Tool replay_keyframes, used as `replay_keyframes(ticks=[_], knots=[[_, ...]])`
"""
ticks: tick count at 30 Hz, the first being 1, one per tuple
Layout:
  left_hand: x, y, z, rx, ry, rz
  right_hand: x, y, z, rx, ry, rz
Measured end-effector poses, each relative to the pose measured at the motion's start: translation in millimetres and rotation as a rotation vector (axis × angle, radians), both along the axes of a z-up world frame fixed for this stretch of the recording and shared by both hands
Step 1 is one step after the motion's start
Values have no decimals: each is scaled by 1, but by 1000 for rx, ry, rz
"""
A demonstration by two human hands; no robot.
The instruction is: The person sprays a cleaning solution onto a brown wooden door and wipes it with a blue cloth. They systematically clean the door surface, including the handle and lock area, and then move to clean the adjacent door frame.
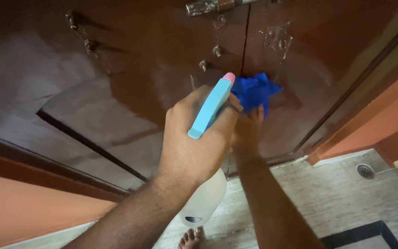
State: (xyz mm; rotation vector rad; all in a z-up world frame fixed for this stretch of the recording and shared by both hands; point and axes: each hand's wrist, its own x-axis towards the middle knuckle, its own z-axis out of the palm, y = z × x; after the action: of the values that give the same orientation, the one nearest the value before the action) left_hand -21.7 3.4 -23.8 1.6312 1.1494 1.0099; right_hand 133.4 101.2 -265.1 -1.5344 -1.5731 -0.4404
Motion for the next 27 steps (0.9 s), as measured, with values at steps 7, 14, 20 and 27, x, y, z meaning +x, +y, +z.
replay_keyframes(ticks=[7, 14, 20, 27], knots=[[0, 4, -8, 54, 29, -16, 9, -24, -56, -56, -159, 9], [-2, 6, -18, 106, -2, -18, 8, -30, -59, -100, -89, -38], [-9, 9, -20, 70, 159, 15, -3, -28, -38, -67, -19, -92], [-16, 7, -26, 178, -23, 45, -13, -20, 18, 210, 58, 29]])
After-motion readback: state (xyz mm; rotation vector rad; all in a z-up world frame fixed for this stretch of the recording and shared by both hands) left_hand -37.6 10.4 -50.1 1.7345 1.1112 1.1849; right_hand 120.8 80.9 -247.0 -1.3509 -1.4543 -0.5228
